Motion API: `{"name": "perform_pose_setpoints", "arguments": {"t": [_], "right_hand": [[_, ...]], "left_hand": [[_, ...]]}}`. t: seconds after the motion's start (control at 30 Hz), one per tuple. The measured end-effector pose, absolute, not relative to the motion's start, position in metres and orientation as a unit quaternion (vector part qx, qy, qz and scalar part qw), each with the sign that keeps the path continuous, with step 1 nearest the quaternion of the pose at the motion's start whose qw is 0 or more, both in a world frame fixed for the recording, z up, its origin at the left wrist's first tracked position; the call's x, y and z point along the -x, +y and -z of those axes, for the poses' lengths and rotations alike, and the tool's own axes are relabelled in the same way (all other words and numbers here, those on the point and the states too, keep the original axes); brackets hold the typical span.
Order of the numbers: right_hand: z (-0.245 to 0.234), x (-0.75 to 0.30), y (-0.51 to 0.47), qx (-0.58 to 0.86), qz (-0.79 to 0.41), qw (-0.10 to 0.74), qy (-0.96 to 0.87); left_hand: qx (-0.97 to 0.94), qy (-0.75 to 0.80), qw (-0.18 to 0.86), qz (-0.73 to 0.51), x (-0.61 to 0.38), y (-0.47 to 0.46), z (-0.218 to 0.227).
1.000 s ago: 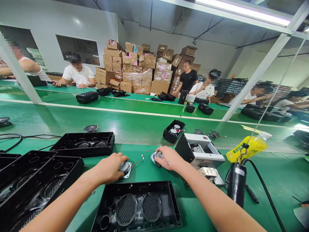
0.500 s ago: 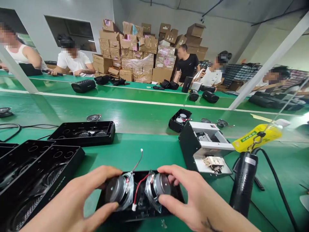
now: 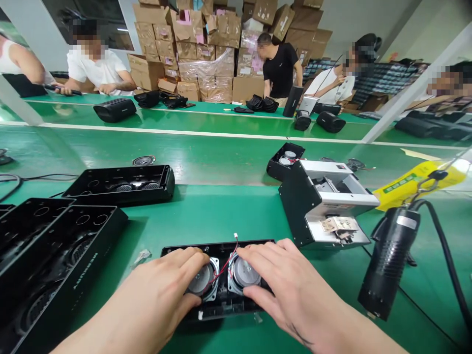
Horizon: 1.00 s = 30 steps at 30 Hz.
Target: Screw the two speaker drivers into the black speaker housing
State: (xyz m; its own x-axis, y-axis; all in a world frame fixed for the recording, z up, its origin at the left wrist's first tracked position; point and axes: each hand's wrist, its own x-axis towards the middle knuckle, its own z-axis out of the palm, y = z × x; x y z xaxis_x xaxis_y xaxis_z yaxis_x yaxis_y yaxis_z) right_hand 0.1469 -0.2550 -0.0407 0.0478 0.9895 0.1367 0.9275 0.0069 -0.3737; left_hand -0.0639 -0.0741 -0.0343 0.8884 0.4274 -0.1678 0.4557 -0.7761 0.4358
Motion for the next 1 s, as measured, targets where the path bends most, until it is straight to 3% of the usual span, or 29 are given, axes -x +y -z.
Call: {"name": "perform_pose_setpoints", "arguments": {"t": [0.5,0.83,1.0], "right_hand": [[0.04,-0.169,-0.246,0.671,-0.149,0.138,-0.713],[0.043,-0.173,-0.249,0.632,-0.118,0.209,-0.737],[0.045,-0.172,-0.252,0.628,-0.112,0.235,-0.733]], "left_hand": [[-0.933,0.205,0.291,0.048,0.056,-0.06,0.03],[-0.937,0.18,0.3,-0.005,0.072,-0.055,0.044],[-0.969,0.089,0.213,-0.09,0.072,-0.056,0.041]]}}
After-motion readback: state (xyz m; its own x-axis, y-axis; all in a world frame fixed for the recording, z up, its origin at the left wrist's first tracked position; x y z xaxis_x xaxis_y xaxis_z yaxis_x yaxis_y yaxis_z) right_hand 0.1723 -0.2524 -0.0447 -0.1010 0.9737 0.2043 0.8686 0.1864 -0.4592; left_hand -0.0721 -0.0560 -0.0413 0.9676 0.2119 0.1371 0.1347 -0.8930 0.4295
